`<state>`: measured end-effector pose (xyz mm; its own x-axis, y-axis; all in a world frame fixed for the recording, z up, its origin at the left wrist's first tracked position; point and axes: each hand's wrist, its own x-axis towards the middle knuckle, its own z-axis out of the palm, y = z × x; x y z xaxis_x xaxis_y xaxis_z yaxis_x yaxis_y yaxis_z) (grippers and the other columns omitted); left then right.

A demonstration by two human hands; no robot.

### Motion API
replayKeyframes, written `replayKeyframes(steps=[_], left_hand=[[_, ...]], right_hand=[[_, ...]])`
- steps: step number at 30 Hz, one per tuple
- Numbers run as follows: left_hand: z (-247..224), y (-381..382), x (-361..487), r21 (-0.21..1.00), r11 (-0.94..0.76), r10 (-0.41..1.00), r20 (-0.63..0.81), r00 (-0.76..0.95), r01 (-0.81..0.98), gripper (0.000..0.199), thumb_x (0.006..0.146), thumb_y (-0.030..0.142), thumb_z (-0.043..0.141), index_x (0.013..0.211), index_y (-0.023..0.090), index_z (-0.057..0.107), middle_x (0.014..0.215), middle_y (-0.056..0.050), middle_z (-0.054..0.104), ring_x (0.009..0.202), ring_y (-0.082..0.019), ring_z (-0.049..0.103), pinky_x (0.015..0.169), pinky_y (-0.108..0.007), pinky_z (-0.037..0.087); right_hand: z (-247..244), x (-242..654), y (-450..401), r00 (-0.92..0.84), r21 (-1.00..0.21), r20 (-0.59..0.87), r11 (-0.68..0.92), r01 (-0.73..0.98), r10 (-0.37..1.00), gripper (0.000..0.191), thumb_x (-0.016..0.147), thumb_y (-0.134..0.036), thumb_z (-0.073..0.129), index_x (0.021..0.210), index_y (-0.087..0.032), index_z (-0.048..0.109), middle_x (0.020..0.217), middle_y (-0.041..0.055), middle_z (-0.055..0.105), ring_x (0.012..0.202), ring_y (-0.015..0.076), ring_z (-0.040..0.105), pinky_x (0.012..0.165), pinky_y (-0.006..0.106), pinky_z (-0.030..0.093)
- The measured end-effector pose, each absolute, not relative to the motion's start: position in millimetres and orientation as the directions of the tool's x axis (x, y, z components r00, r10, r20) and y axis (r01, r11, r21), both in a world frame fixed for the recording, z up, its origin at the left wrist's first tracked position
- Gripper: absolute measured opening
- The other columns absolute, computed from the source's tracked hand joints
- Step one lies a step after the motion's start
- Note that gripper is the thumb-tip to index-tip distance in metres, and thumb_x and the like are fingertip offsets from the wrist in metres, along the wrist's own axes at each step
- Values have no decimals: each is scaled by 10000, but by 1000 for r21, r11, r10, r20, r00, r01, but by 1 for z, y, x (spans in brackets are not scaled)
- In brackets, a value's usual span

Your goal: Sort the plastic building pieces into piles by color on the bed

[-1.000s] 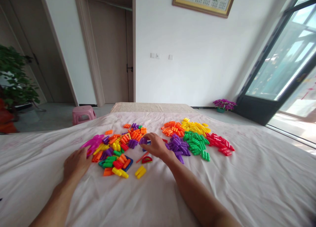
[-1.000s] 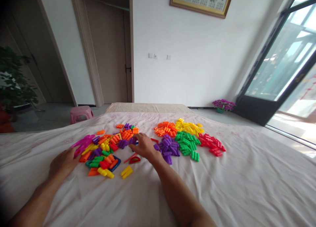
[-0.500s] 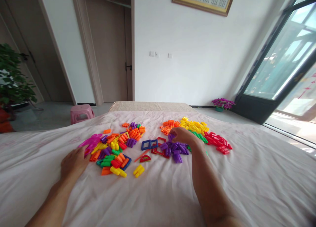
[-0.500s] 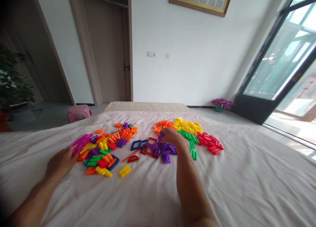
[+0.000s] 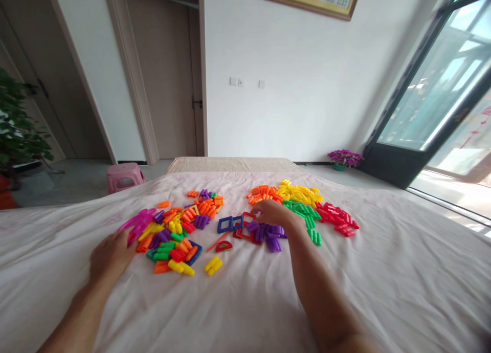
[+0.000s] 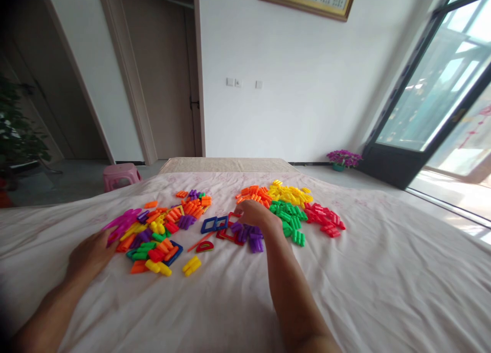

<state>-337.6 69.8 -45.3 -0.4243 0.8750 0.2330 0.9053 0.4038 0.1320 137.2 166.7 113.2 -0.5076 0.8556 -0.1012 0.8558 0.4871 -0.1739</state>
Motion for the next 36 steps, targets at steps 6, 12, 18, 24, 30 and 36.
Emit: replayKeyframes(steps=[6,12,18,24,30,36], left_hand=[[-45,70,-337,138,404,874,236,-426,904,545,965,408,377,1413,146,544,1378,-183,679,1220,-323,638,1027,-446,476],[-43,68,-336,158,381,881,236,-409,911,588,968,416,329,1428,122,547,1327,-225,688,1226,-359,640,1024,-468,478],[-42,68,-334,186,379,869,264,-418,906,584,944,402,369,1402,113,588,1304,-234,702,1238,-364,640,1049,-479,483],[-42,68,-332,170,395,859,280,-428,903,562,935,376,409,1418,151,588,1336,-195,707,1235,-337,650,1055,-460,491],[-39,67,-330,142,395,867,269,-419,908,556,943,376,401,1412,144,592,1345,-193,702,1238,-319,656,1037,-424,491],[-33,63,-324,136,395,870,264,-417,909,545,947,354,417,1418,132,576,1324,-180,711,1204,-311,656,1024,-421,479]], right_hand=[[109,113,154,-509,-139,-249,490,861,824,321,830,-117,650,1082,-185,838,1061,95,815,963,225,755,746,217,507],[118,112,148,-471,-145,-338,450,881,815,304,714,-66,668,935,-157,856,877,101,818,824,232,761,635,228,489],[111,115,154,-506,-199,-231,468,861,831,309,790,-66,615,955,-170,855,912,88,818,818,203,747,670,226,482],[87,90,157,-621,-198,-3,608,768,784,302,898,-134,575,1057,-185,826,1041,88,811,934,203,748,759,231,475],[53,39,133,-761,-311,88,743,592,643,324,935,-113,549,1141,-199,784,1166,79,785,1083,217,722,898,272,507],[32,15,104,-859,-354,269,874,332,435,309,969,-157,615,1262,-182,707,1288,109,726,1203,224,653,1043,335,480]])
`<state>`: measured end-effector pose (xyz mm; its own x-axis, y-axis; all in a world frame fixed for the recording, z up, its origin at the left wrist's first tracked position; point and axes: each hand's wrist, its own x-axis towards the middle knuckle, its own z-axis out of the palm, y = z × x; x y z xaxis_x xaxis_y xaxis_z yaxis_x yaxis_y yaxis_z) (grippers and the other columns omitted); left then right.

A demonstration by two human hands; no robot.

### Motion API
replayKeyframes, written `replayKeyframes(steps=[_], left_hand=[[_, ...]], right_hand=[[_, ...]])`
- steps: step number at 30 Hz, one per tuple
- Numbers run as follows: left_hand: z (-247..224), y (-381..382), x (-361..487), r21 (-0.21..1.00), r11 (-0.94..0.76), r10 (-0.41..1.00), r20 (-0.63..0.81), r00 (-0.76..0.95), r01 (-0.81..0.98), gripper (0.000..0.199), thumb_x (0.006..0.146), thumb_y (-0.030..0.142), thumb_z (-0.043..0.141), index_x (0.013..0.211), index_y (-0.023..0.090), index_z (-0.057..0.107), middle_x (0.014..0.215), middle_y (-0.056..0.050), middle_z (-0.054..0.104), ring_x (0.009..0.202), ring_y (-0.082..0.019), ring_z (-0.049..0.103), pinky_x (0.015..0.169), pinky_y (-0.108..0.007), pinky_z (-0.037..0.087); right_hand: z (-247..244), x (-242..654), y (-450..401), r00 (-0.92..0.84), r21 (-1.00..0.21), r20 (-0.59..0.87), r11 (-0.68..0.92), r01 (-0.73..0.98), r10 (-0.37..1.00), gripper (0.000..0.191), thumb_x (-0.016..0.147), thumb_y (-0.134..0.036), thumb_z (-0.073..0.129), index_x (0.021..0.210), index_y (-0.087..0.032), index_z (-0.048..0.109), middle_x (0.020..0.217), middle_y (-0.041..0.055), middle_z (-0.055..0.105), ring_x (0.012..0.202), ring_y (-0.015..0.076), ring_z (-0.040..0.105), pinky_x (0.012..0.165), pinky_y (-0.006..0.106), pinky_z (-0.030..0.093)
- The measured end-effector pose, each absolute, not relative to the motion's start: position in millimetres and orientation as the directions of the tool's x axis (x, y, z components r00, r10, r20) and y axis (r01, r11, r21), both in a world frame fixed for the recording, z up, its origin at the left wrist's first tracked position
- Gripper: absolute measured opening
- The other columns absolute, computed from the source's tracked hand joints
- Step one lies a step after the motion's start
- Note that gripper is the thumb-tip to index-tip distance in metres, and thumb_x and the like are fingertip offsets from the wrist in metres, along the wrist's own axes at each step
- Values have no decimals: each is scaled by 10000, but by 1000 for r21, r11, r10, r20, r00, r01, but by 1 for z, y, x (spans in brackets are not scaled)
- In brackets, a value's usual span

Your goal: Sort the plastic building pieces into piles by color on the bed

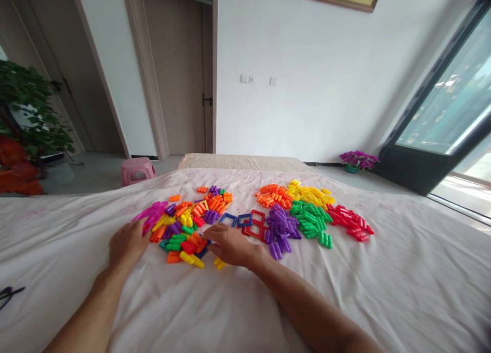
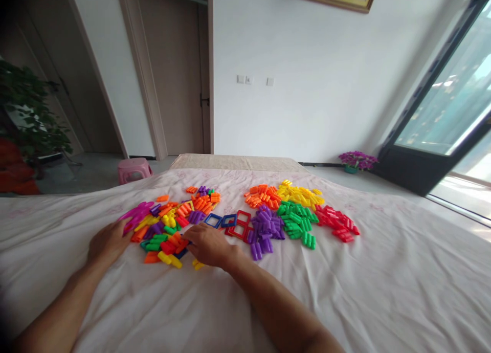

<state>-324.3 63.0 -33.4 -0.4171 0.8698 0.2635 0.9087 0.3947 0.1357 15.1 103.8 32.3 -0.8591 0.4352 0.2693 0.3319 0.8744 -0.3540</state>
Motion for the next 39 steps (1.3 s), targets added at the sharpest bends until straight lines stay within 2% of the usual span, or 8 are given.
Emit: replayKeyframes(steps=[4,7,11,15,20,26,31,39], left_hand=[[-35,63,-325,158,402,858,277,-431,902,549,952,363,417,1438,156,566,1367,-158,697,1249,-297,635,1054,-405,461],[-36,63,-326,168,390,862,280,-423,905,557,950,365,412,1443,158,566,1374,-149,695,1257,-294,632,1060,-401,459],[-38,63,-326,169,404,855,281,-437,899,551,948,380,427,1441,179,571,1378,-142,696,1256,-287,634,1048,-389,466],[-37,63,-325,170,397,854,292,-430,902,549,947,359,426,1444,174,569,1380,-148,695,1256,-300,632,1049,-402,464],[-38,63,-326,172,368,866,294,-405,914,560,956,334,394,1447,129,568,1359,-179,699,1227,-322,640,1049,-439,461],[-39,64,-327,170,376,860,303,-411,911,533,943,351,441,1420,166,589,1368,-149,705,1255,-281,632,1072,-396,453],[-37,65,-325,155,404,860,270,-432,901,556,943,356,415,1441,162,566,1373,-149,696,1257,-289,634,1061,-396,456],[-39,65,-328,163,389,869,261,-420,907,569,942,353,405,1450,144,554,1390,-144,684,1286,-291,613,1083,-390,440]], right_hand=[[24,9,98,-889,-292,294,919,265,350,256,998,-220,630,1242,-191,698,1208,101,732,1119,216,642,1017,335,462],[18,6,98,-886,-220,285,924,312,367,244,996,-281,655,1219,-194,701,1069,82,714,991,213,612,908,320,462],[17,4,98,-876,-185,277,917,354,394,176,975,-303,690,1119,-204,710,1019,67,668,950,207,570,819,301,436],[16,3,98,-870,-239,276,906,350,409,121,962,-276,708,1049,-195,685,1009,56,674,942,197,576,845,297,433],[10,3,102,-858,-274,290,896,350,424,181,923,-276,760,1040,-181,660,998,57,686,936,201,588,859,300,437],[12,6,101,-854,-299,298,891,341,427,169,941,-278,741,1068,-185,679,1032,65,692,957,200,607,857,299,447],[10,5,102,-858,-322,307,893,313,412,117,959,-278,721,1038,-195,704,1005,59,697,955,194,613,865,296,454],[7,12,111,-795,-440,356,839,321,491,146,952,-302,738,1017,-181,688,994,59,735,949,191,655,850,279,475]])
